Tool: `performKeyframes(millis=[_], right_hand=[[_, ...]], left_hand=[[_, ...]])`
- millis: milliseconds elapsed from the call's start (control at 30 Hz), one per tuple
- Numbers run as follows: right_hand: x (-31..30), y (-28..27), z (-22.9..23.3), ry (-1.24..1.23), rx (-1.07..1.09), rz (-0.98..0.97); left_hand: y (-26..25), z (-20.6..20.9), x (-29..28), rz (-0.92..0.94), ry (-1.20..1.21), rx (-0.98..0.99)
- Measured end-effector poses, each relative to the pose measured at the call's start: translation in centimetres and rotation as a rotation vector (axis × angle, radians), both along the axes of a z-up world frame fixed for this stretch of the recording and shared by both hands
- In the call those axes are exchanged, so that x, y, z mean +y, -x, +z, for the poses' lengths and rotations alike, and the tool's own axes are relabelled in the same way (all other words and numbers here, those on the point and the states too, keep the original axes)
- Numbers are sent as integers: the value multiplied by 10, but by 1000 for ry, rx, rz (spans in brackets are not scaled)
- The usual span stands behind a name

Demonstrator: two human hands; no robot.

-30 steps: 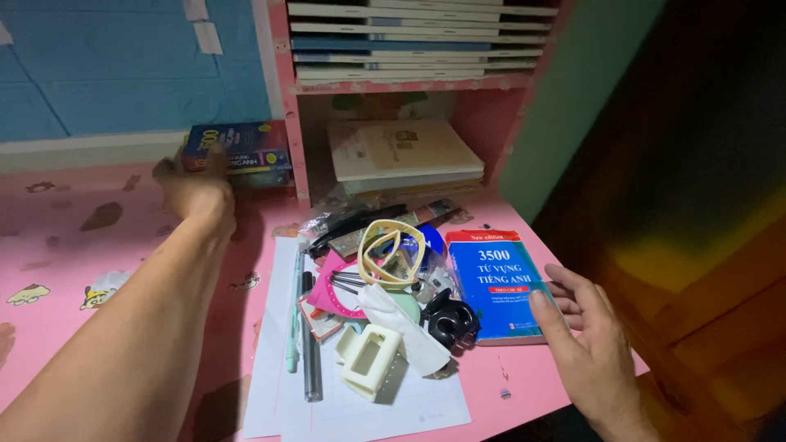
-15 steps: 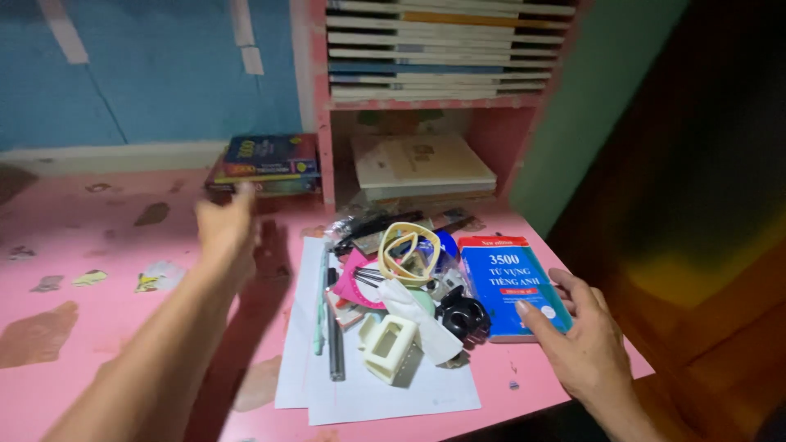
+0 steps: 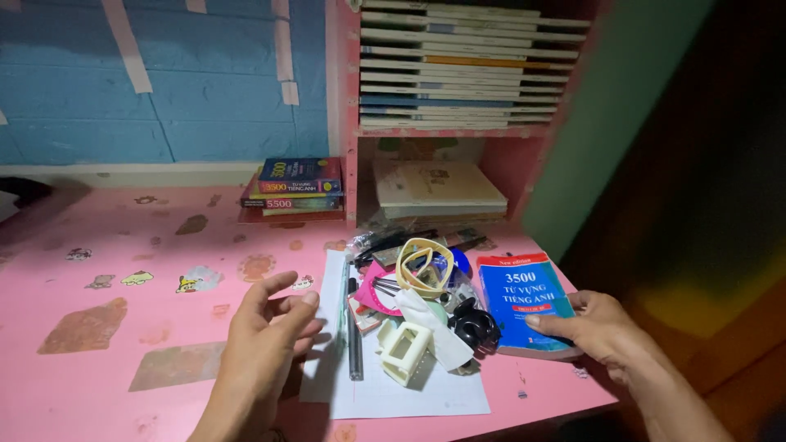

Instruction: Organizing books, notebooks, and various stationery items on a pink desk and shelving unit.

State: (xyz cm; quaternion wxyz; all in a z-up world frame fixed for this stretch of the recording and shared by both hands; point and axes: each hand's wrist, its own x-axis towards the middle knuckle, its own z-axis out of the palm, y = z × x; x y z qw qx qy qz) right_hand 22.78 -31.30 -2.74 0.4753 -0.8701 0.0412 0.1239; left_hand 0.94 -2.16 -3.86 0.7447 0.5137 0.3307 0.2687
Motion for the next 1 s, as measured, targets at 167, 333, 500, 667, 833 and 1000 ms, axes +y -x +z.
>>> performKeyframes(millis=[167,333,500,667,833,1000], right_hand=[[-5,9,-3,-82,-25,-32],[-20,11,-4,-162,-52,-74],[-51,11,-7,-406,-53,-104],[-52,46,37,-519,-71,-186],[-42,71,62,-642,-176,-89],[-7,108,89,-766,-142,-35]], left_hand=[[4,15,-16,-43,-96,59],[3,24,-34,-120,-262,53],[4,52,-70,-174,-226,93],[-15,49,-97,-253,-334,-52],[-32,65,-124,-430,-300,-128],[-43,75,-138,-496,-226,-243]])
